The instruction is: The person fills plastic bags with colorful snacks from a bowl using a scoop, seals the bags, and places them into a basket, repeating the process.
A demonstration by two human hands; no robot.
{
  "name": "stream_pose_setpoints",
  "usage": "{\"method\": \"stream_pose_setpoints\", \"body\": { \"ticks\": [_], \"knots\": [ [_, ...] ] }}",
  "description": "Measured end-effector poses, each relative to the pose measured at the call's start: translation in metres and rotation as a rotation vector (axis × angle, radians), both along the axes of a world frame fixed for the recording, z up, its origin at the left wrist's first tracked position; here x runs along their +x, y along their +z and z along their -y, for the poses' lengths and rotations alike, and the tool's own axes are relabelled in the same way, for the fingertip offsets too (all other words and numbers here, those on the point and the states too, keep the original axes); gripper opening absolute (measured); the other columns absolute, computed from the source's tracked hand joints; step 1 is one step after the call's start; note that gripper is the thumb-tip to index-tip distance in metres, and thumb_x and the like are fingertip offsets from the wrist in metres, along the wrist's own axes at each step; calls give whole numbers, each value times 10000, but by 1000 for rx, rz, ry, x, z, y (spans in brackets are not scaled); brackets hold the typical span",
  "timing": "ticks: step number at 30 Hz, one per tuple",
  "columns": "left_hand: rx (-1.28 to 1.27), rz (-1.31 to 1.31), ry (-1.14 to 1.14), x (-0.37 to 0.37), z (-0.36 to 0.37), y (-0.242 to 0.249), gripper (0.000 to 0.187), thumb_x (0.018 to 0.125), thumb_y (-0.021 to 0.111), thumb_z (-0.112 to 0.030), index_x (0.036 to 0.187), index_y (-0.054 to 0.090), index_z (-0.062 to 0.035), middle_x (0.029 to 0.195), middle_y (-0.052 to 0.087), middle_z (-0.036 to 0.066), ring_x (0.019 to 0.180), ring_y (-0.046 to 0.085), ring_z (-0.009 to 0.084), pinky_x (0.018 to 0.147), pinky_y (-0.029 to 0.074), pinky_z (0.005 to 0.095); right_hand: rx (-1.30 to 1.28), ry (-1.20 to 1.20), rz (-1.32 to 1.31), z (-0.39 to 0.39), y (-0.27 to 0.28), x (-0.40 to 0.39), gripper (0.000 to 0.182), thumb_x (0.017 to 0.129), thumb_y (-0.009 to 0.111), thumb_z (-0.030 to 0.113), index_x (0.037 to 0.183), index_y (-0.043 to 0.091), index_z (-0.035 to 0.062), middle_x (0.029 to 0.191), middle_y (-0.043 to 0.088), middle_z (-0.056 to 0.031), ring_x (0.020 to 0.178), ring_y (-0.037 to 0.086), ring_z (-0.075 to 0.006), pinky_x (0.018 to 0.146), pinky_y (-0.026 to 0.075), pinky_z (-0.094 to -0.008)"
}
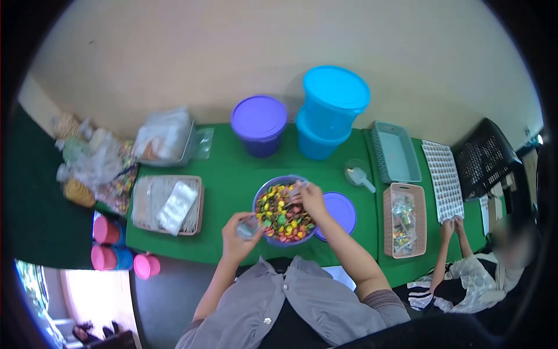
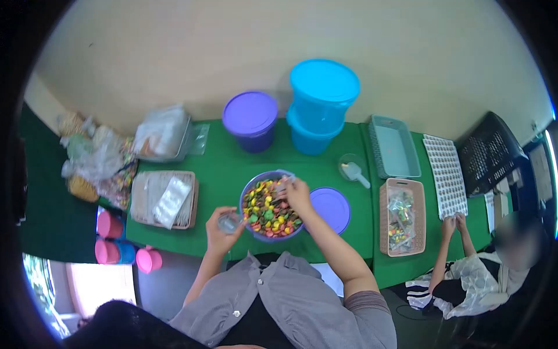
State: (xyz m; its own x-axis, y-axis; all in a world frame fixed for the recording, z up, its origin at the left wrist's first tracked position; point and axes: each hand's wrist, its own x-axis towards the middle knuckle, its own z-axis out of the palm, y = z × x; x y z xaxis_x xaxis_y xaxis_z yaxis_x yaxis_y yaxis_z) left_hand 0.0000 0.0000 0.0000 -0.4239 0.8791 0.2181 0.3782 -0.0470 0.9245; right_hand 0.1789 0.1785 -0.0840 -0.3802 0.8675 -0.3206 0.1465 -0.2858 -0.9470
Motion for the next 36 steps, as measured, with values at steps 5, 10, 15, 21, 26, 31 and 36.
{"method": "stream_pose_setpoints", "body": {
  "ticks": [5, 10, 15, 21, 26, 31, 36],
  "knots": [
    [3, -7, -23, -12, -10, -1, 382, 715, 827, -103, 1024, 617, -21, 893, 677, 79, 841, 657, 151, 782, 520, 286, -13, -166, -97, -7, -7, -9, 351, 1009, 489, 271, 1080, 551, -67, 863, 651, -129, 657, 651, -149, 608, 557, -254],
    [-4, 12, -26, -8, -6, -2, 388, 716, 825, -99, 1033, 615, -20, 889, 678, 74, 841, 655, 146, 784, 520, 288, -47, -247, -174, 6, -3, -5, 331, 1010, 485, 272, 1054, 531, -53, 846, 642, -119, 651, 640, -150, 621, 559, -256],
    [-9, 12, -17, -8, -3, -3, 391, 713, 824, -92, 1036, 616, -21, 885, 676, 73, 833, 650, 140, 783, 519, 289, 6, -313, -293, 8, 3, 5, 280, 1010, 488, 265, 1035, 539, -9, 807, 629, -98, 642, 620, -131, 600, 538, -250],
    [-12, 24, -17, -7, -7, -4, 374, 726, 814, -105, 1037, 620, -32, 875, 670, 68, 817, 644, 142, 773, 516, 285, -167, -394, -458, 11, 30, 28, 264, 1002, 509, 271, 1025, 558, 13, 780, 614, -62, 624, 589, -107, 562, 499, -221],
    [-109, -76, -156, -4, -18, -3, 464, 695, 828, -132, 1073, 583, -20, 900, 646, 68, 842, 620, 150, 790, 501, 290, -229, -427, -529, 17, 48, 38, 245, 996, 519, 265, 1021, 559, 25, 751, 595, -47, 608, 561, -108, 562, 481, -242],
    [-119, -212, -197, 8, -33, -3, 565, 675, 833, -162, 1138, 539, -31, 1033, 617, 117, 952, 621, 220, 842, 503, 334, -201, -371, -618, 29, 72, 46, 223, 998, 513, 245, 988, 562, 28, 732, 590, -49, 581, 541, -105, 548, 463, -244],
    [-89, -287, -226, 22, -45, 10, 654, 670, 836, -204, 1197, 489, -32, 1097, 582, 147, 1020, 605, 301, 890, 492, 383, -82, -370, -578, 42, 95, 40, 218, 1000, 507, 237, 978, 557, 26, 722, 594, -52, 577, 550, -106, 551, 458, -239]
  ]
}}
